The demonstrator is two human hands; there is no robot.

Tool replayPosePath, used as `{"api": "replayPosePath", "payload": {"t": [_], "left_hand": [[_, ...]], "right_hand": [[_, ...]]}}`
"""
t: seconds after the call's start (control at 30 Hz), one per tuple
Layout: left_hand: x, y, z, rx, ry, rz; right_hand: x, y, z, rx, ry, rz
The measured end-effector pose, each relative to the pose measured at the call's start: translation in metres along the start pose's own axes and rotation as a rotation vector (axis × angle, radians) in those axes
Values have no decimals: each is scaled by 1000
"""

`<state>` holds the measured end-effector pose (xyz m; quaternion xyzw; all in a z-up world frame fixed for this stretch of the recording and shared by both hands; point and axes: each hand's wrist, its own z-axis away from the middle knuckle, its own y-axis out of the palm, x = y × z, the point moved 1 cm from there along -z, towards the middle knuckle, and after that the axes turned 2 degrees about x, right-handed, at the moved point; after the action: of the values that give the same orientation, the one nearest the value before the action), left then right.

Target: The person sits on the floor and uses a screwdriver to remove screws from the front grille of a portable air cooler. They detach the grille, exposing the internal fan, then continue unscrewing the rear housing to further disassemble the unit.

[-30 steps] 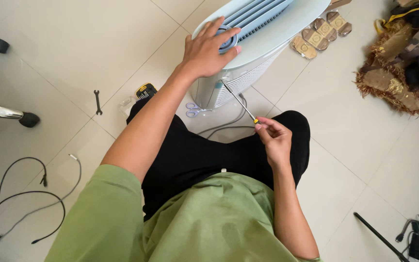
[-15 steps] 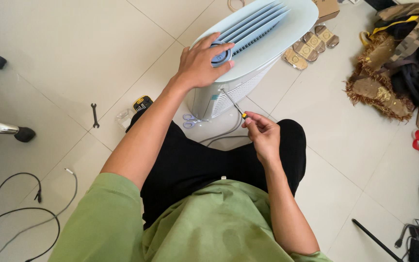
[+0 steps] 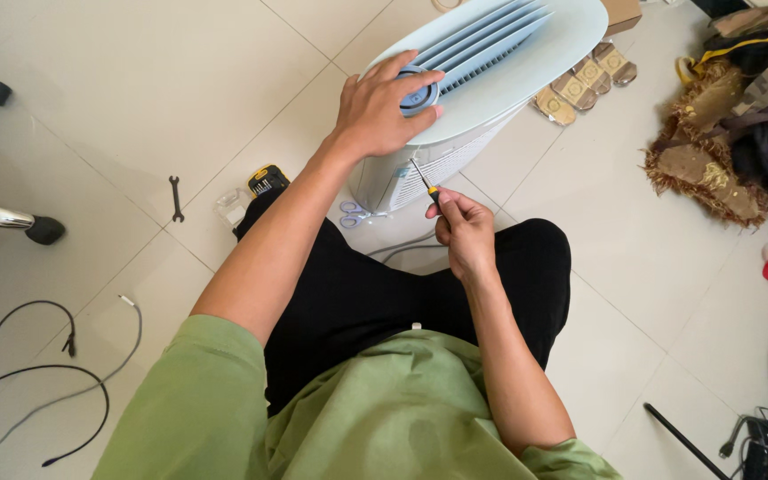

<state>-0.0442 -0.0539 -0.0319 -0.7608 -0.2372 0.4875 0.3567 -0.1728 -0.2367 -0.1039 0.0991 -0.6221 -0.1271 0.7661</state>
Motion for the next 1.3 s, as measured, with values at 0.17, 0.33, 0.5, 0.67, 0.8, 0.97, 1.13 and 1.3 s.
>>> {"api": "replayPosePath", "payload": {"t": [0.17, 0.33, 0.5, 0.67, 0.8, 0.97, 1.13, 1.3], "left_hand": [[0, 1, 1, 1, -9, -2], [1, 2, 0, 6, -12, -22], [1, 4, 2, 0, -10, -15], [0, 7, 0, 2, -18, -45], [1, 9, 0, 6, -23, -66], [1, 7, 1, 16, 2, -65], [4, 5, 1, 20, 6, -37], [5, 5, -1, 24, -7, -49]], "right_hand": [[-1, -3, -3, -23, -130, 221], [5, 4, 0, -38, -320, 421], [18, -5, 0, 194, 299, -245], [12, -4, -10, 204, 189, 27], [4, 8, 5, -100, -586, 934], [13, 13, 19, -205, -941, 1161], [13, 3, 2, -187, -163, 762], [5, 10, 8, -198, -640, 652]]}}
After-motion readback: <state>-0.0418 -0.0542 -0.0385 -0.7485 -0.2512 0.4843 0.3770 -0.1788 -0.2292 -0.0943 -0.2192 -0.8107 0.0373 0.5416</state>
